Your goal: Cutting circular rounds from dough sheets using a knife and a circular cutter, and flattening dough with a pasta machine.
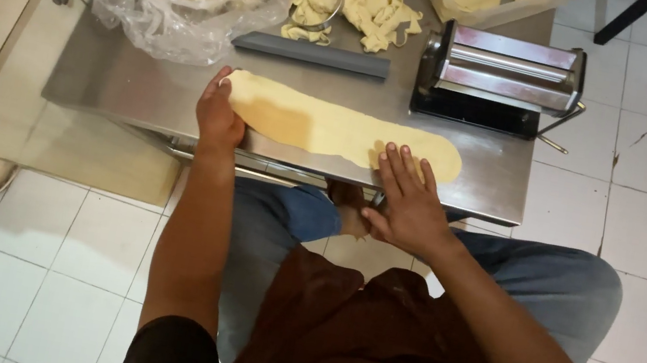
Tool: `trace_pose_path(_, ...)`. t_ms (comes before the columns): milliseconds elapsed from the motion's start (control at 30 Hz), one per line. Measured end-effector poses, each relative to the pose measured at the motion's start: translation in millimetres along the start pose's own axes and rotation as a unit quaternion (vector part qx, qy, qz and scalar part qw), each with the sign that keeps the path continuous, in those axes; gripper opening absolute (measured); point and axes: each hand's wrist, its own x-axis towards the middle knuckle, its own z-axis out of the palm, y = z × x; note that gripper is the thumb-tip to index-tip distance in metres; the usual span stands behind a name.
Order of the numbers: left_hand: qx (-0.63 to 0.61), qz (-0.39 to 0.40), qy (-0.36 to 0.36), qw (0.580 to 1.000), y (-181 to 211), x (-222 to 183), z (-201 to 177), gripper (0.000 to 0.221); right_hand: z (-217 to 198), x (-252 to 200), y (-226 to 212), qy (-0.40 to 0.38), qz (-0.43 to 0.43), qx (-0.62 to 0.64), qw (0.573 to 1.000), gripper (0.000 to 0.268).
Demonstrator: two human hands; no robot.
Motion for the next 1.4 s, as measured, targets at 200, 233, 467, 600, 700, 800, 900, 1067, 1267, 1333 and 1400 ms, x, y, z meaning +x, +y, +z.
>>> trace_pose_path(200,0.022,0.004,-0.023,0.999,15,-13,16,0.037,1,20,-14,-0.030,-0.019,-0.002,0.999,0.079)
trace_pose_path(233,0.023,0.009,-0.032,0.999,9,-5,12,0.037,-4,22,-17,-0.011,-0.013,-0.002,1.000,0.065)
trace_pose_path(467,0.040,0.006,-0.064,0.997,9,-1,16,0.037,52,40,43,0.110,-0.108,-0.016,0.988,0.013)
trace_pose_path(600,0.027,0.025,-0.060,0.997,8,-4,16,0.035,48,49,35,0.100,-0.130,-0.023,0.986,0.016)
trace_pose_path(700,0.030,0.029,-0.068,0.997,10,-10,21,0.035,60,48,36,0.102,-0.115,-0.090,0.984,0.008)
trace_pose_path(800,0.032,0.034,-0.066,0.997,11,-11,24,0.034,54,46,25,0.079,-0.068,-0.070,0.992,0.010)
trace_pose_path(900,0.023,0.010,-0.027,0.999,16,-10,25,0.033,62,40,25,0.066,0.015,0.058,0.996,0.012)
trace_pose_path(1067,0.038,0.014,-0.040,0.998,17,-14,27,0.035,3,35,-20,0.034,-0.035,0.028,0.998,0.021)
trace_pose_path(1267,0.046,0.020,-0.053,0.997,20,-16,28,0.036,-1,27,-7,0.066,0.021,0.080,0.994,0.067)
trace_pose_path(1333,0.044,0.020,-0.052,0.997,20,-17,30,0.036,12,19,-9,-0.053,0.030,0.016,0.998,0.079)
trace_pose_path(1400,0.044,0.021,-0.053,0.997,19,-19,30,0.036,9,19,-18,-0.170,0.039,-0.045,0.984,0.092)
